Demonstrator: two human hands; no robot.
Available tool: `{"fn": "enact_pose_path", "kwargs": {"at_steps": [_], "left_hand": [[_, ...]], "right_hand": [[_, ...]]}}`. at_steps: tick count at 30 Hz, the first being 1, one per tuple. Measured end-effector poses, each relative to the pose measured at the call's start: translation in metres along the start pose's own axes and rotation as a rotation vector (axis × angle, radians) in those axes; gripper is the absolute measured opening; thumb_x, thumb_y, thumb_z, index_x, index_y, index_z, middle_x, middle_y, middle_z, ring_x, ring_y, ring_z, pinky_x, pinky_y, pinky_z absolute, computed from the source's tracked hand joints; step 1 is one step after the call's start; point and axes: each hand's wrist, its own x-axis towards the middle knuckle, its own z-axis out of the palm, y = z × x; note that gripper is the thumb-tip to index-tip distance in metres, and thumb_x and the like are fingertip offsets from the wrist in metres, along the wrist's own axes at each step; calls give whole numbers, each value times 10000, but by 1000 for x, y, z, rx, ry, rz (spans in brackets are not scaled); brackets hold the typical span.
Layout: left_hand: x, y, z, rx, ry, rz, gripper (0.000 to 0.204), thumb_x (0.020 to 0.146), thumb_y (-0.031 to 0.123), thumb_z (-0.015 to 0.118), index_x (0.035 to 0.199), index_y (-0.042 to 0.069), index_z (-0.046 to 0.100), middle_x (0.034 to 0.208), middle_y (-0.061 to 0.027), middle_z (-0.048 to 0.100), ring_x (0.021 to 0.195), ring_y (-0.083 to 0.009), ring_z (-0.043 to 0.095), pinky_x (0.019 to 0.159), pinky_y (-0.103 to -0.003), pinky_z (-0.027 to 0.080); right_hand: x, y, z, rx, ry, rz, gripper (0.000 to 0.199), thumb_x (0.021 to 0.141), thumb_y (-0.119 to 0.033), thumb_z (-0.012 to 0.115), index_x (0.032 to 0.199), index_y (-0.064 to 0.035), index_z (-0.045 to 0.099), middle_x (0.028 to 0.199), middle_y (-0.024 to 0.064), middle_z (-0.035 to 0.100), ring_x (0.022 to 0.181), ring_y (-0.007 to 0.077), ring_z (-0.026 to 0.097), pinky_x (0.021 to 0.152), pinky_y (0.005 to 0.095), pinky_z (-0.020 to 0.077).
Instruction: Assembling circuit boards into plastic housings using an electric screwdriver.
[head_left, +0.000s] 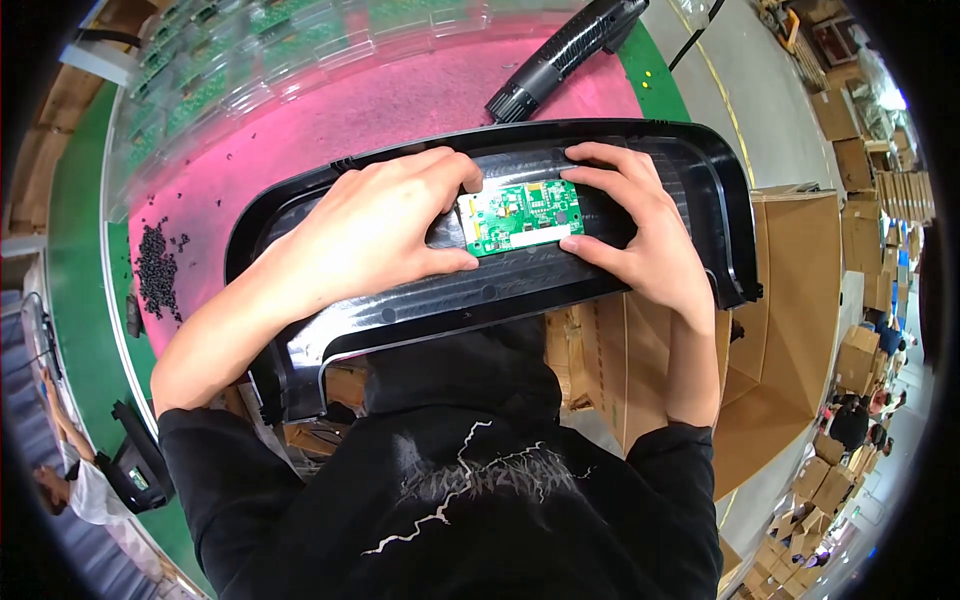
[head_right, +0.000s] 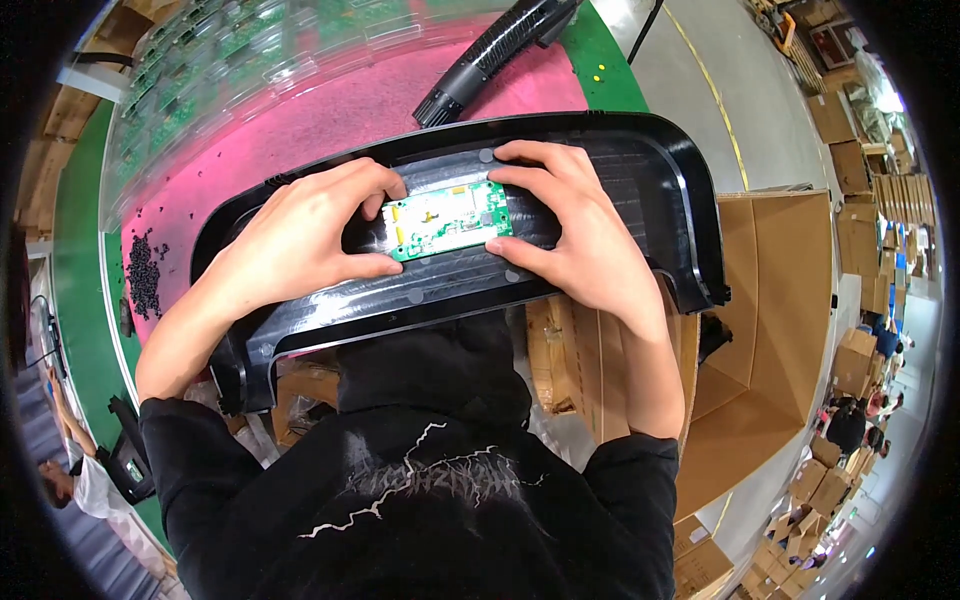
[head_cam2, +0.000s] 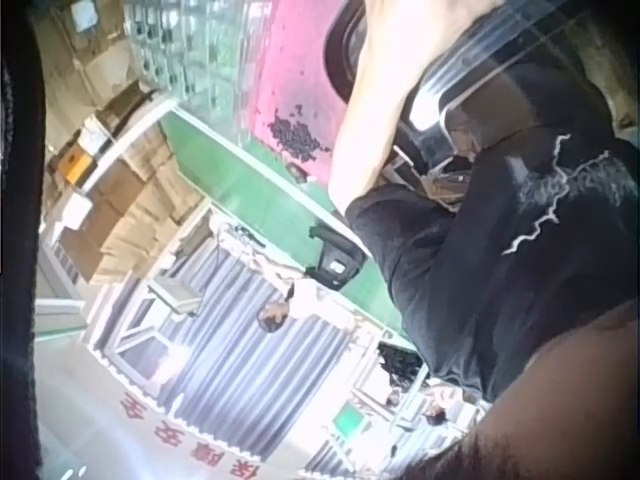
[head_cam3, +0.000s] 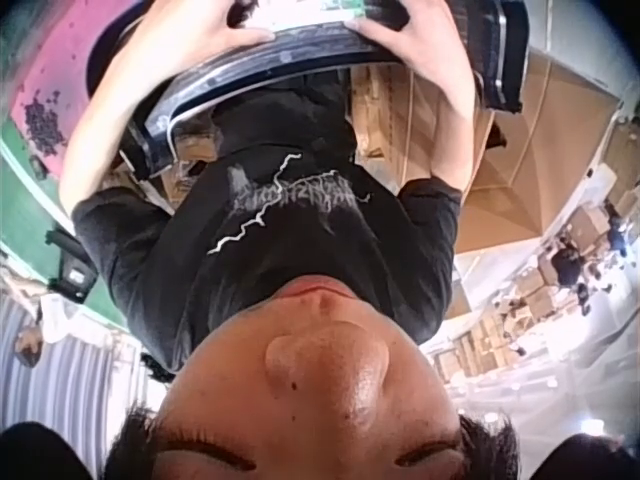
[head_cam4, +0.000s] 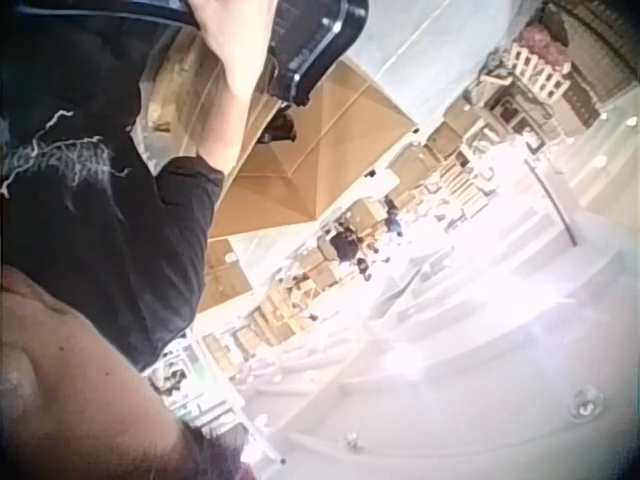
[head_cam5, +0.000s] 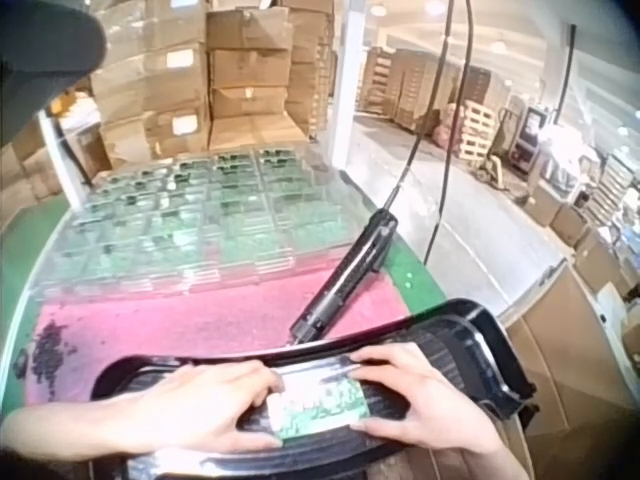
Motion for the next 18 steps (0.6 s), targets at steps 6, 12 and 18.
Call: {"fn": "enact_pose_path", "kwargs": {"at_steps": [6,12,18], "left_hand": [[-2,-2,0,24,-1,63,549,717,216,816,1165,53,545,915,-91,560,836,-286,617,736,-399,492],[-6,-12,-9,-34,-67,100,609,733,235,813,1223,39,510,954,-97,562,891,-288,612,789,-393,495],[-13,-18,-15,-21,-87,126,602,767,250,791,1244,20,505,984,-110,565,919,-285,607,817,-387,496]], "right_hand": [[-1,0,0,-18,-5,-1,555,674,-111,798,1199,-49,627,1333,108,550,1235,323,483,1068,422,377],[4,-22,-14,-100,-70,37,721,683,-130,803,1341,-56,518,1352,116,532,1280,312,443,1095,401,337],[65,-42,-33,-208,220,-14,422,906,-240,665,1287,-100,551,977,121,633,944,282,590,874,354,467]]}}
